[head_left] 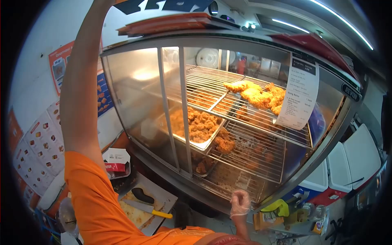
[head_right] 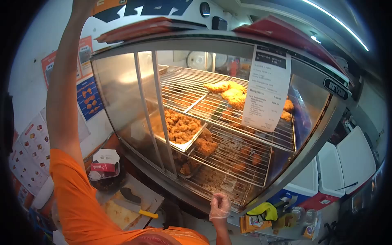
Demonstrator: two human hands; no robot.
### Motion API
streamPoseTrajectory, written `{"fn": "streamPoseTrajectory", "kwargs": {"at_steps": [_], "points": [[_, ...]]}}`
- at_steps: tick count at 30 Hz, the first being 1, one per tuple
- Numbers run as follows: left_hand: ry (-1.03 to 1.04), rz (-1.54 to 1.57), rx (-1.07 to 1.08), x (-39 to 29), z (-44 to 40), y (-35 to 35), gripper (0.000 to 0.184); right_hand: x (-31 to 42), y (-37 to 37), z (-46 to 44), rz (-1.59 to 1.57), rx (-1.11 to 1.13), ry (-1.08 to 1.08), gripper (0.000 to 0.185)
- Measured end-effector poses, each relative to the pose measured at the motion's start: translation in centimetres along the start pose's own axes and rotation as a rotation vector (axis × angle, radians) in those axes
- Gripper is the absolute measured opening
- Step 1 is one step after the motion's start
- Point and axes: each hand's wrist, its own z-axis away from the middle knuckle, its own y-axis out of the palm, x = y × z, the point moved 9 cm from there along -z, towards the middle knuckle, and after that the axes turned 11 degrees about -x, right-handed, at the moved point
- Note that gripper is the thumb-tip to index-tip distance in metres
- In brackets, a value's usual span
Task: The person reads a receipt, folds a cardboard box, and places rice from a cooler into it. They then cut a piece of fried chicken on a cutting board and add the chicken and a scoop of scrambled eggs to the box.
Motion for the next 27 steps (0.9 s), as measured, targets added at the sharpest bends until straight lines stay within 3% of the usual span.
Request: {"fn": "streamPoseTrajectory", "kwargs": {"at_steps": [3,4,5,6,7,8,10,11,13,14,16,17,19,21,22,25,26,27], "points": [[0.027,-0.146,-0.178,-1.3,-0.9,-6.2,0.026,-0.9,0.3,-0.1,-0.057,0.040,0.072,0.016],[0.373,0.027,-0.086,-1.4,-2.4,-8.8,0.025,-0.6,1.1,0.0,-0.088,0.096,0.148,0.017],[0.509,-0.420,0.001,-1.4,-1.2,-12.4,0.027,-0.1,1.1,-0.4,-0.089,0.086,0.140,0.017],[0.700,-0.832,0.064,-1.4,0.4,-16.0,0.036,-0.3,2.2,-0.1,0.058,0.233,0.185,0.017],[0.237,-0.728,-0.144,-4.2,2.8,-17.8,0.036,-0.8,3.0,0.9,0.201,0.367,0.242,0.018],[0.227,-0.690,-0.155,-4.3,5.6,-20.7,0.034,-0.8,2.9,1.0,0.193,0.324,0.257,0.018],[0.161,-0.675,-0.164,-4.5,12.8,-26.5,0.030,-0.8,5.7,2.4,0.023,0.532,0.300,0.020],[0.089,-0.671,-0.197,-5.0,16.9,-29.3,0.028,-0.5,5.8,1.9,0.017,0.500,0.304,0.020],[-0.106,-0.663,-0.253,-6.7,26.3,-34.6,0.025,-1.8,8.5,4.1,0.100,0.807,0.512,0.030],[-0.204,-0.666,-0.264,-7.7,30.8,-36.7,0.023,-2.9,9.5,4.3,0.091,0.804,0.517,0.030],[-0.399,-0.680,-0.242,-10.1,38.7,-39.5,0.020,-4.7,12.7,5.2,-0.275,0.934,0.536,0.057],[-0.484,-0.689,-0.218,-11.4,41.8,-40.7,0.018,-5.3,13.7,5.1,-0.282,0.938,0.544,0.057],[-0.652,-0.707,-0.148,-13.9,46.5,-41.6,0.015,-5.1,16.7,7.3,-0.553,1.186,0.944,0.084],[-0.814,-0.721,-0.028,-15.9,50.2,-41.6,0.013,-4.0,18.3,9.4,-0.725,1.322,1.093,0.099],[-0.874,-0.712,0.040,-16.4,51.2,-41.3,0.012,-2.3,18.7,9.6,-0.736,1.263,1.058,0.102],[-0.898,-0.554,0.334,-16.5,52.7,-39.8,0.011,-6.7,17.6,10.9,-0.418,0.930,1.252,0.070],[-1.025,-0.721,0.181,-17.4,52.8,-39.3,0.010,-7.3,17.3,11.6,-0.412,0.938,1.262,0.070],[-1.026,-0.729,0.172,-18.3,52.7,-38.3,0.010,-8.1,16.7,10.8,-0.317,0.895,1.107,0.056]]}}
